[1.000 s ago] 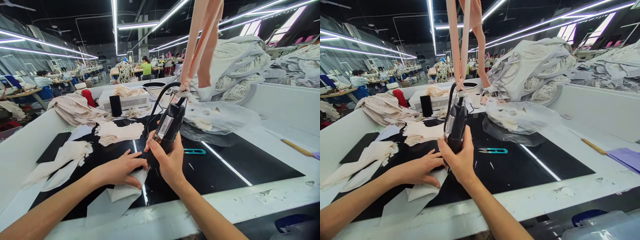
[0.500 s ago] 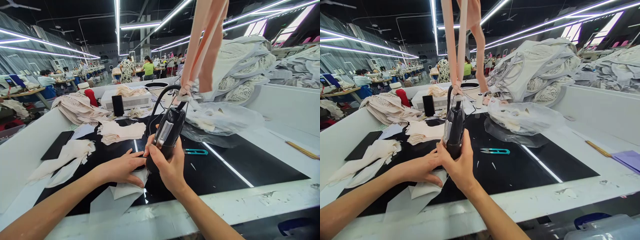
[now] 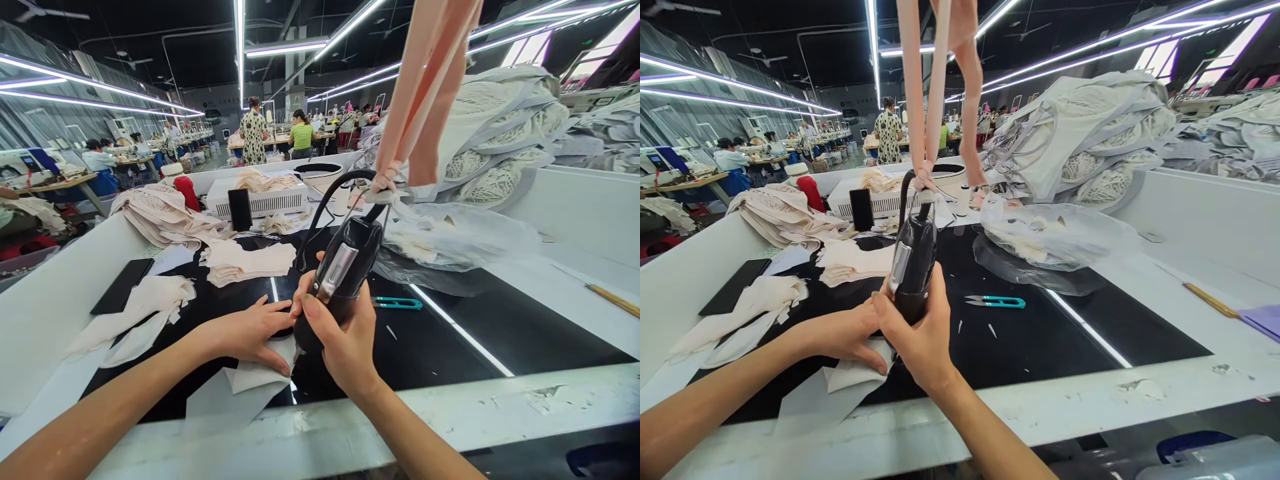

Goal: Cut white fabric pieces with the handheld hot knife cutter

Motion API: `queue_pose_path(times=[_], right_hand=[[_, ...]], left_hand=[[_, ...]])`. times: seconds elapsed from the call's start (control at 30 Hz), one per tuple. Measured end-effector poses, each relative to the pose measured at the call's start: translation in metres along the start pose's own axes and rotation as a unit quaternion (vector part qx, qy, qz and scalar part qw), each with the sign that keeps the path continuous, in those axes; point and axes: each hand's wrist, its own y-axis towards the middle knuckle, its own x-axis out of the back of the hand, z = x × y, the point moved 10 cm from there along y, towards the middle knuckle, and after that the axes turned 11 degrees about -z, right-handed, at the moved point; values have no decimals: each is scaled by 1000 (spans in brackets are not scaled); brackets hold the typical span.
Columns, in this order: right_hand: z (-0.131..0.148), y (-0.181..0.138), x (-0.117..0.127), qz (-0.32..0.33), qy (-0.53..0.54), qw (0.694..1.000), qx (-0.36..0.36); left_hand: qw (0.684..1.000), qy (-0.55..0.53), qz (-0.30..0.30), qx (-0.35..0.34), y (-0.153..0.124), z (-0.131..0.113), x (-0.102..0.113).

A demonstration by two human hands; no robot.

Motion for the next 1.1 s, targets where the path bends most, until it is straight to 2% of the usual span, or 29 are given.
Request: queue_pose_path(times=[0.23,0.4,0.67,0.77,0.87,1.0,1.1], right_hand=[[-2,2,0,-3,-28,1000,-1],[-4,-2,1,-6,-7,1000,-17],[-14,-5,8,-10,-25,999,-21],[-17,-3,14,-17,-23,999,-39],[-17,-1,24,-38,-33,997,-51],[-14,2,28,-22,-31,998,-52],[-12,3,29,-7,-23,999,-46]], left_hand=[[1000,11,0,4,-1,2,0],[1000,7,-6,-1,0,0,1],[999,16,-16,-46,4,0,-5],[999,17,-23,-43,4,2,-6],[997,23,-66,-38,-4,-2,-1],[982,63,-180,-6,-29,-10,10],[967,136,-213,37,-49,-13,3]])
